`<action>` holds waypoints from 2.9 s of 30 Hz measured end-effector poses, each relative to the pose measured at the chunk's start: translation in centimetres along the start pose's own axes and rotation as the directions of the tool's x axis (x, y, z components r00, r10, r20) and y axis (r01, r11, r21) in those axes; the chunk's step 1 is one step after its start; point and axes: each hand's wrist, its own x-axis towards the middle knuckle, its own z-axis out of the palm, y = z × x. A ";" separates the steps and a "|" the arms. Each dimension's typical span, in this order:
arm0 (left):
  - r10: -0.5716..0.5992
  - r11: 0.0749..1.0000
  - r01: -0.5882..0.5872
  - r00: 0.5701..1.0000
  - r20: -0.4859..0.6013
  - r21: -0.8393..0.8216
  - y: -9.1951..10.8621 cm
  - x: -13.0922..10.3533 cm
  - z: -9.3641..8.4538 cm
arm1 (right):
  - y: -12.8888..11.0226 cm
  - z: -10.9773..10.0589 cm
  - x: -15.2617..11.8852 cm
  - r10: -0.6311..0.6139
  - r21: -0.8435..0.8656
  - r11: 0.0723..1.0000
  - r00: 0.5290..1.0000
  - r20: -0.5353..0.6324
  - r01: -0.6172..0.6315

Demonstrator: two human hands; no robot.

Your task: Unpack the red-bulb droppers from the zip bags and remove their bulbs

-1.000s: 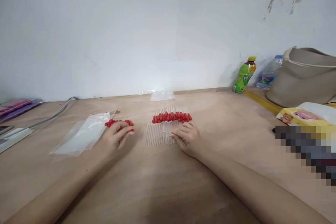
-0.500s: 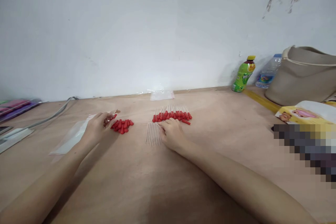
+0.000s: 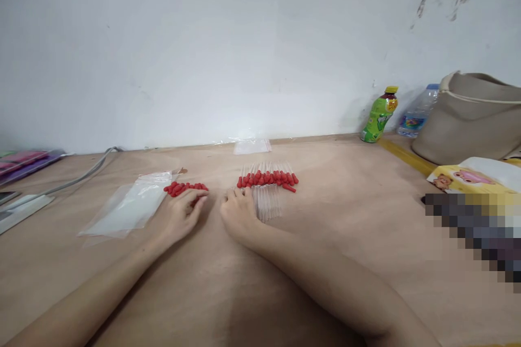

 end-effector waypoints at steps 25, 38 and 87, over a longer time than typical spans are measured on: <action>0.041 0.996 -0.020 0.966 0.255 -0.083 0.8 -0.9 2.6 | 9.3 0.0 0.2 0.342 0.068 0.940 0.911 -0.232 -0.336; 0.090 0.994 -0.068 0.960 0.265 -0.089 0.4 -1.3 2.7 | 8.6 0.1 0.1 0.375 0.217 0.926 0.814 -0.444 -0.309; 0.712 0.701 -0.706 0.702 -0.034 0.098 4.7 -1.9 2.9 | 5.5 -1.7 -7.1 -0.321 0.165 0.887 0.834 -0.448 0.431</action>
